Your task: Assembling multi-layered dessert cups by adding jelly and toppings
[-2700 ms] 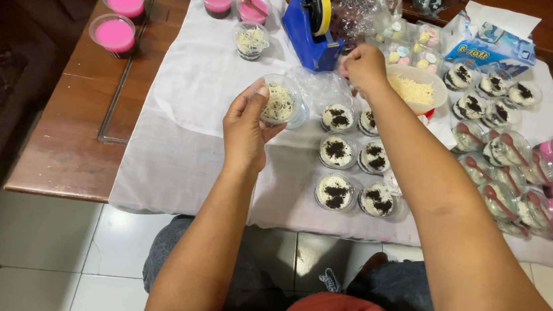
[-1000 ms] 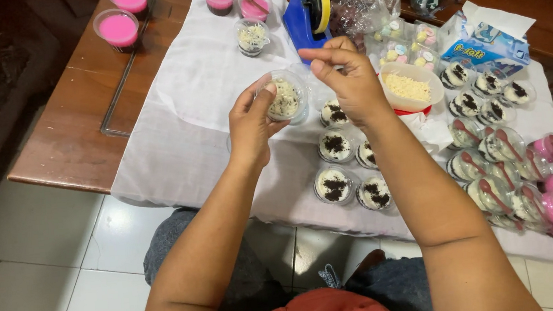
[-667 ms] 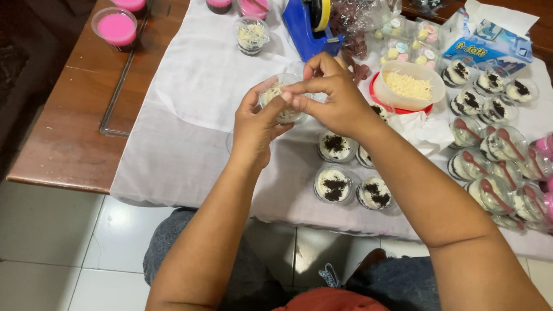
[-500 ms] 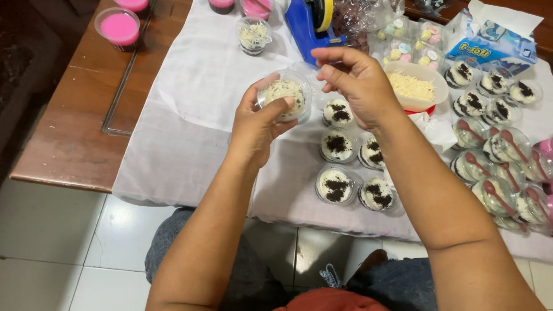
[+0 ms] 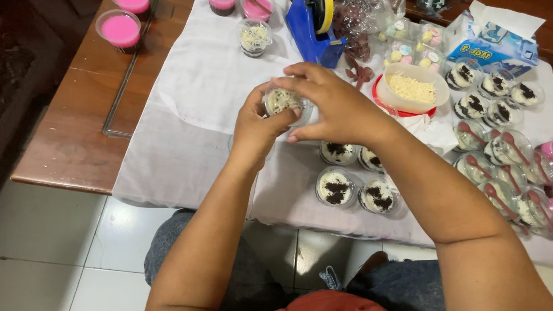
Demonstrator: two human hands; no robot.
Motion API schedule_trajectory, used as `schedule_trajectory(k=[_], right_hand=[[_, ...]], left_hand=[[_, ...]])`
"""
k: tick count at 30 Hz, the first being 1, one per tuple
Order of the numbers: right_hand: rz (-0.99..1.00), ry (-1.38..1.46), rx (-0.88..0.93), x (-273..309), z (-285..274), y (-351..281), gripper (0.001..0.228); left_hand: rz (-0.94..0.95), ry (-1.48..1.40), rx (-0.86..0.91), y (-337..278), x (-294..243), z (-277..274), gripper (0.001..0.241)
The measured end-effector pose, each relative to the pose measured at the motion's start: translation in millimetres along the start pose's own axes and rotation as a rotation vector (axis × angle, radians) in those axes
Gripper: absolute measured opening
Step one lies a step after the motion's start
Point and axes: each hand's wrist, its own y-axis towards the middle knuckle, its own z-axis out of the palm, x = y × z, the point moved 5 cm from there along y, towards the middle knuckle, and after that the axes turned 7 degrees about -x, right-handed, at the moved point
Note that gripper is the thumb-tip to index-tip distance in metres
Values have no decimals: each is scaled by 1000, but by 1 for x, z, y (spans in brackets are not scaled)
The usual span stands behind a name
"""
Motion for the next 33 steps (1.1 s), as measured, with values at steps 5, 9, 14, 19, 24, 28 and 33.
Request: schedule_trajectory(k=[5,9,14,19,24,28,33], right_hand=[[-70,-155,30,-15,18,14,81],[38,6,93,-32,26,33,85],[156,22,19,-76,29,82,85],[185,-65,-262,-130,37,146,75],[309,-82,-359,-157,61,194,78],[273,-102,-379,-148,86,224,83],[321,-201,-396,-166,95,248,76]], left_hand=[[-44,-1,0,5,8,-6,74],[-105,-35,-35,-2,-5,-8,82],[-33,-135,-211,-7,-28,-20,80],[50,-178,-357,-2,-33,-35,65],[19,-255,-360,-5,-32,-35,59],[24,-283,-375,-6,-37,-36,56],[-29,-345,-356,-10,-39,-37,54]])
